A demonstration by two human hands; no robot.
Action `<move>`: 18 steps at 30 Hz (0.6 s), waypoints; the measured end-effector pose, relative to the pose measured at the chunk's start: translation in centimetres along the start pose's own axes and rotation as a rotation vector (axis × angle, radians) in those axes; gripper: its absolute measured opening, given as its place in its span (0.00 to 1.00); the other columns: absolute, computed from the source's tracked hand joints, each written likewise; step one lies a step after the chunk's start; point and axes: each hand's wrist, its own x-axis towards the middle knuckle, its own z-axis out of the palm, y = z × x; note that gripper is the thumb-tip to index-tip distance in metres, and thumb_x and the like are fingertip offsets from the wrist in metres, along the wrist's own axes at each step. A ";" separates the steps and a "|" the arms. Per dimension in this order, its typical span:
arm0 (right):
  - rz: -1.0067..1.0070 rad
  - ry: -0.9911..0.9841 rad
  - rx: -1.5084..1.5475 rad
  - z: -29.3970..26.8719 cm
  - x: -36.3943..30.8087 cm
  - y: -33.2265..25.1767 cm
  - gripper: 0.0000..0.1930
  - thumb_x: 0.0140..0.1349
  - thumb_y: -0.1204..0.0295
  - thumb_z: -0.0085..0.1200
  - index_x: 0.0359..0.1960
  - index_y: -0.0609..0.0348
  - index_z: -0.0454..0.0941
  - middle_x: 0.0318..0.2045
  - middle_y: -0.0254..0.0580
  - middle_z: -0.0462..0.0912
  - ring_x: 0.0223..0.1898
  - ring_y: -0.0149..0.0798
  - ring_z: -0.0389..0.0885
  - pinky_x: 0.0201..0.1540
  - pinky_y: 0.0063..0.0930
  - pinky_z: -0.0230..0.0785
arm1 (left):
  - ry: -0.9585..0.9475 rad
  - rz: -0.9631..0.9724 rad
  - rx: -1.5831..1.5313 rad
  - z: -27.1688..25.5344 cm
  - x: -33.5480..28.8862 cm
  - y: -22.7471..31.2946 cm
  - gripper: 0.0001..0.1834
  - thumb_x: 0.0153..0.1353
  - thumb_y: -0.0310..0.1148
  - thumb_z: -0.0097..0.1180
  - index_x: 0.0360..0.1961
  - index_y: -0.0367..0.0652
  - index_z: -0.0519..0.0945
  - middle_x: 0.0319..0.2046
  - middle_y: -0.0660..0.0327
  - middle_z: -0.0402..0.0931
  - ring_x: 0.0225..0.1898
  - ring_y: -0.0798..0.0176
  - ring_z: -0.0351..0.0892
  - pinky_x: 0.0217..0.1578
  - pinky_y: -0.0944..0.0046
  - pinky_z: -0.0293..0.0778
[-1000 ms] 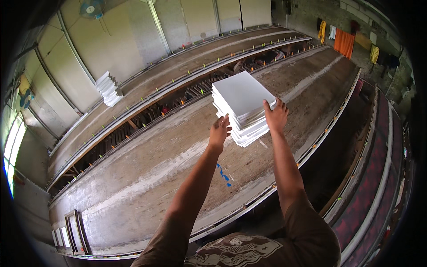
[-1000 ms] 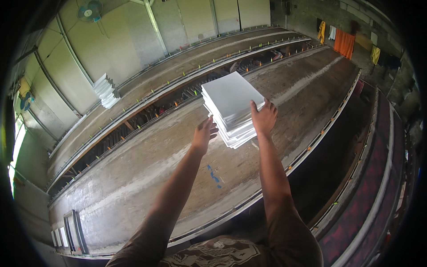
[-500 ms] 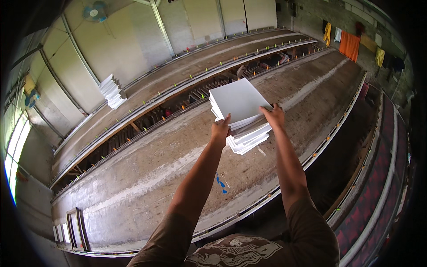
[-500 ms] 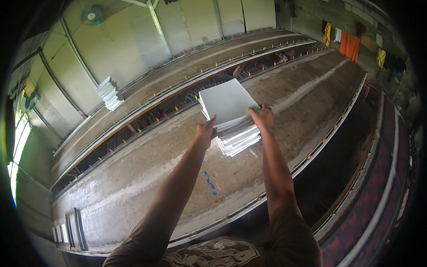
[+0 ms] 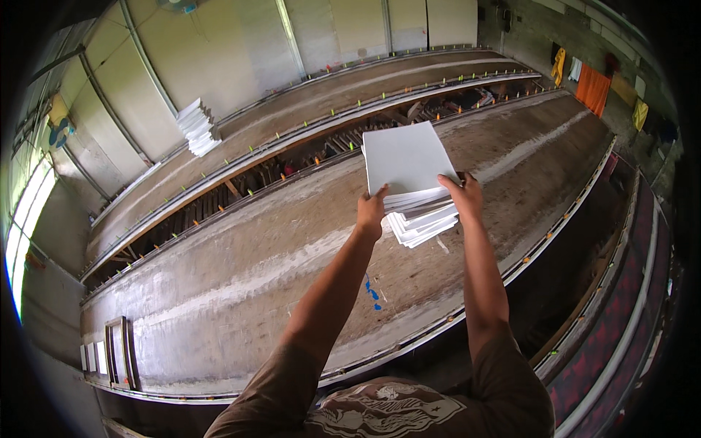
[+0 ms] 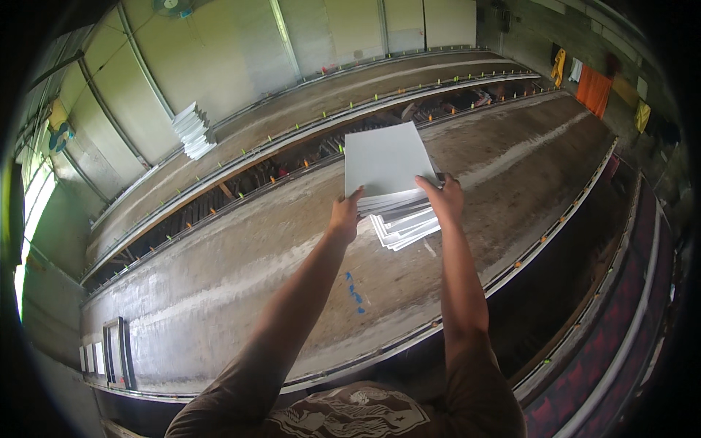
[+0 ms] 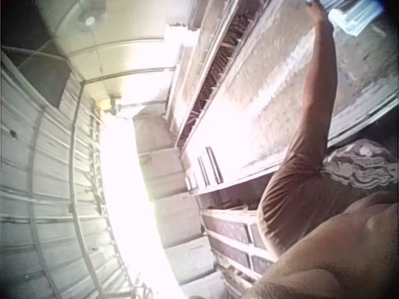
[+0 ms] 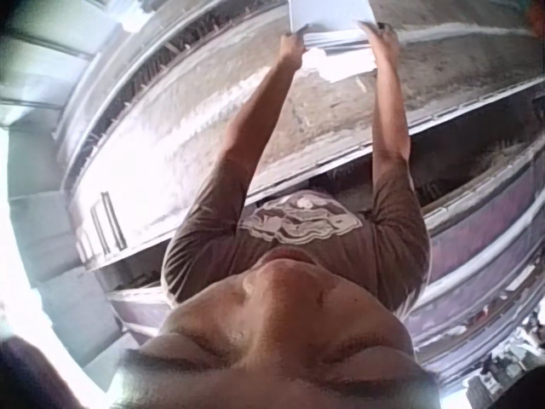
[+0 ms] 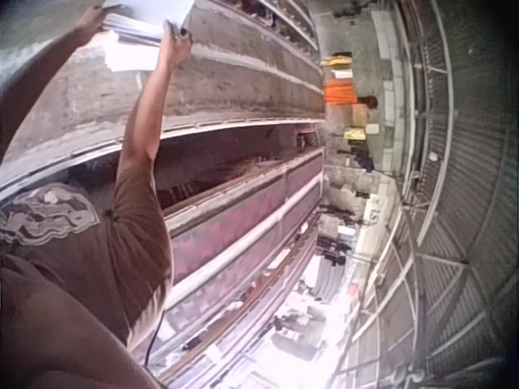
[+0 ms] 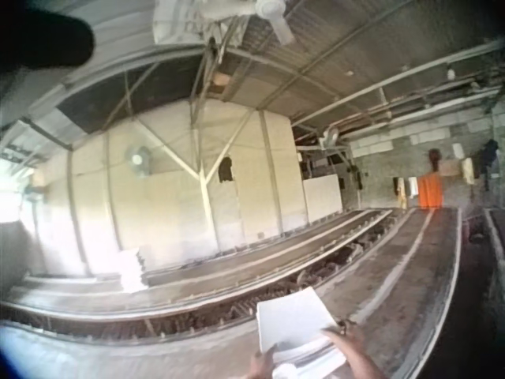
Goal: The person places a wooden frame on a conveyor belt and secures it with red tape. They then pick up white square tiles and place them one by one into the frame, adjusting their positions. The person repeats this process, handling multiple tiles and arranging them within the frame on the conveyor.
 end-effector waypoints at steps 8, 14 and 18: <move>-0.150 0.088 -0.040 1.5 -6.8 -5.7 0.38 0.54 0.46 0.70 0.56 0.68 0.79 0.45 0.54 0.80 0.49 0.50 0.80 0.55 0.40 0.71 | -0.144 0.147 -0.194 -4.7 -4.8 2.4 0.29 0.70 0.31 0.61 0.68 0.36 0.66 0.57 0.54 0.77 0.59 0.55 0.77 0.58 0.53 0.74; -0.361 -0.047 0.031 6.4 -14.2 -8.9 0.37 0.58 0.47 0.69 0.57 0.67 0.78 0.47 0.53 0.79 0.48 0.46 0.78 0.53 0.38 0.70 | -0.373 0.074 -0.399 -16.0 -10.5 4.5 0.30 0.74 0.42 0.51 0.71 0.39 0.62 0.65 0.50 0.69 0.67 0.48 0.68 0.62 0.44 0.69; -0.331 -0.288 -0.036 12.5 -22.0 -11.4 0.29 0.61 0.49 0.66 0.53 0.60 0.80 0.41 0.48 0.84 0.42 0.46 0.80 0.44 0.40 0.72 | -0.191 0.139 -0.333 -25.4 -16.0 5.2 0.32 0.74 0.50 0.49 0.72 0.44 0.62 0.64 0.52 0.69 0.64 0.48 0.70 0.58 0.41 0.72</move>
